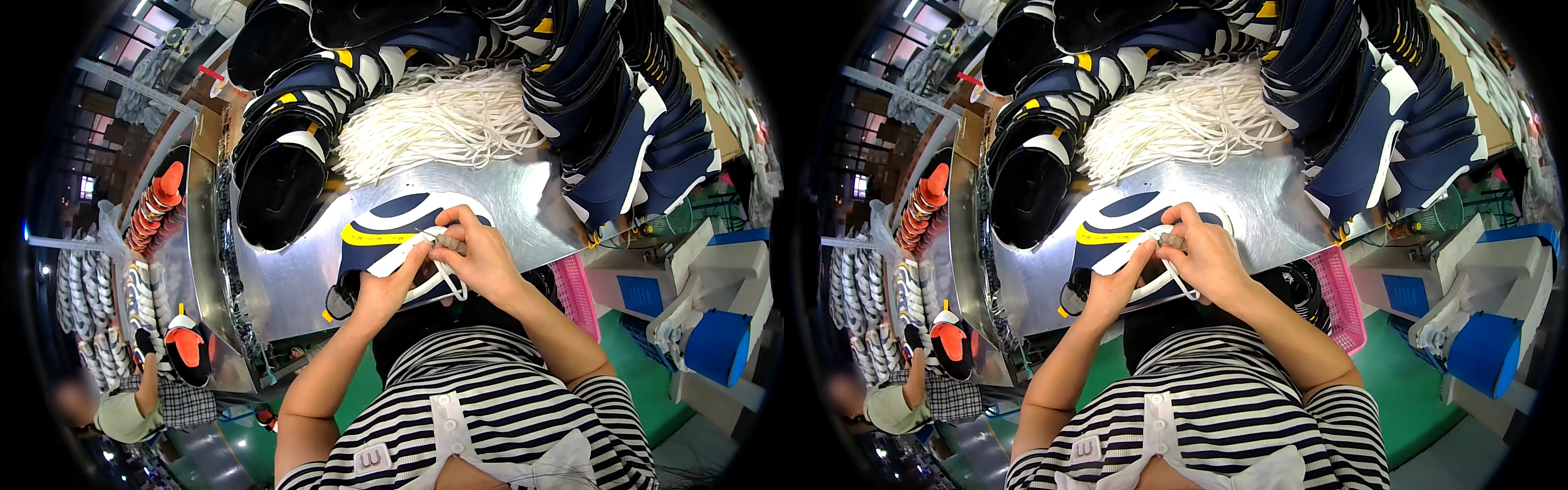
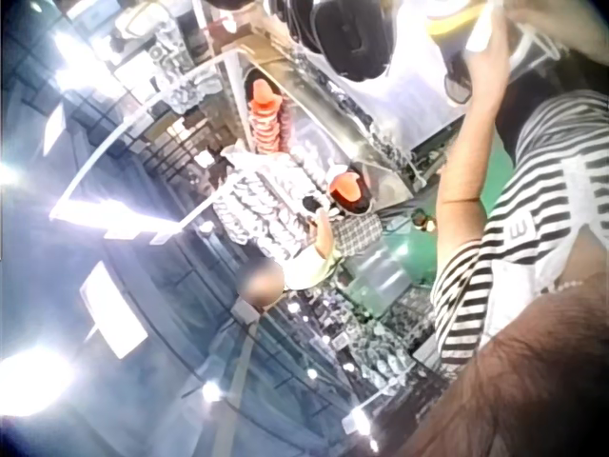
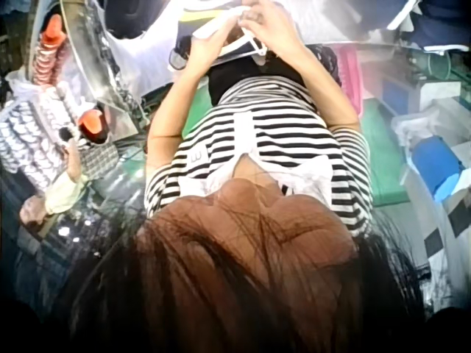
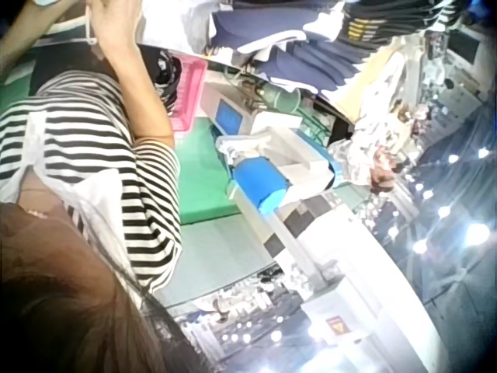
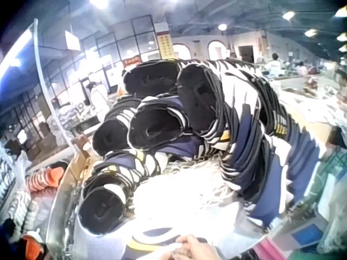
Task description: The person laces a blue and white sneaker with white shoelaces. They thread the laces through the eyelets, pull them tight, and tie a knot. The person then moves the finished shoe aside and picks up another shoe to repeat the process.
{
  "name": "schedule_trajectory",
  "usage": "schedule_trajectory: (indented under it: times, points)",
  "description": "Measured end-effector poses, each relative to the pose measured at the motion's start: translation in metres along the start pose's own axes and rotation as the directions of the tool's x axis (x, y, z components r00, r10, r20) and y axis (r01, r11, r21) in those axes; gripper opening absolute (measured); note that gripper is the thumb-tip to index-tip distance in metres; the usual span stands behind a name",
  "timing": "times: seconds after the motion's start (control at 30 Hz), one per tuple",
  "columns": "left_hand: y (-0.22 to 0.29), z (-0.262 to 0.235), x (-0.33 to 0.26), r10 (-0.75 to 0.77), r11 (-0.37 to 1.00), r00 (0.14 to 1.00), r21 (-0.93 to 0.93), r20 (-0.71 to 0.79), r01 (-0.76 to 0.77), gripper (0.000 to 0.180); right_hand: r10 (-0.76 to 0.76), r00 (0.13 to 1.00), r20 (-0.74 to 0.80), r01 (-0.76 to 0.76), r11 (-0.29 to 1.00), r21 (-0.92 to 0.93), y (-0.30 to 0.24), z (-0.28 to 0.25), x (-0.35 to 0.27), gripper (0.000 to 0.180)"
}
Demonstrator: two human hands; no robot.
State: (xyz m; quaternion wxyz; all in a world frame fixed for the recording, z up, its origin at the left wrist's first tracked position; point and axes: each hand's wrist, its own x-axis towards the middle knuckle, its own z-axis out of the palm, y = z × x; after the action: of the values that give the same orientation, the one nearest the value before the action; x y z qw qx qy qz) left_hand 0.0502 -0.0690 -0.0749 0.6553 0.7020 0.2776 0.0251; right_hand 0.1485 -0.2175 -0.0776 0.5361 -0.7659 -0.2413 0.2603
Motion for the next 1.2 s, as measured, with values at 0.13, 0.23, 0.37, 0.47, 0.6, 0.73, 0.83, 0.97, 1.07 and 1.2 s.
schedule_trajectory:
  times: [0.13,0.23,0.37,0.47,0.6,0.73,0.83,0.97,1.07,1.2]
  points:
    - [0.006,0.005,0.002,0.059,0.998,0.998,0.007,-0.014,-0.059,0.018,-0.285,0.957,-0.059,0.285,0.958,-0.017,0.02,0.004,0.002,0.031]
    - [0.001,0.002,0.001,0.084,0.996,0.996,0.016,-0.024,-0.083,0.018,-0.244,0.969,-0.031,0.246,0.967,0.062,0.01,-0.004,-0.01,0.021]
    - [-0.001,0.001,0.003,0.111,0.993,0.994,0.048,-0.014,-0.11,0.02,-0.224,0.974,-0.025,0.225,0.973,0.051,0.005,-0.013,-0.015,0.011]
    - [0.002,0.003,0.005,0.074,0.997,0.997,0.022,-0.003,-0.074,0.02,-0.231,0.972,-0.032,0.231,0.973,-0.007,0.006,-0.015,-0.01,0.012]
    - [-0.007,0.002,0.002,0.086,0.996,0.996,0.037,0.014,-0.086,0.019,-0.23,0.973,0.031,0.23,0.934,-0.274,0.002,-0.015,-0.005,0.011]
    - [-0.003,0.005,-0.007,0.164,0.974,0.975,0.132,0.15,-0.184,0.018,-0.259,0.949,0.183,0.316,0.808,-0.497,-0.005,-0.006,0.01,0.014]
    - [-0.003,-0.002,0.009,0.027,0.998,0.992,0.045,0.126,-0.033,0.012,-0.286,0.941,0.183,0.337,0.732,-0.592,-0.006,0.001,0.014,0.016]
    - [-0.002,-0.023,0.019,-0.143,0.99,0.963,0.018,0.23,0.142,0.028,-0.05,0.987,0.154,0.114,0.892,-0.438,-0.014,-0.027,0.017,0.015]
    - [0.006,-0.025,0.025,-0.276,0.953,0.911,-0.036,0.308,0.301,0.032,-0.075,0.996,-0.039,0.073,0.996,-0.051,0.0,-0.025,0.023,0.015]
    - [0.012,-0.014,0.023,-0.2,0.975,0.953,-0.047,0.226,0.216,0.032,-0.222,0.959,-0.175,0.207,0.973,-0.098,0.027,0.002,0.023,0.018]
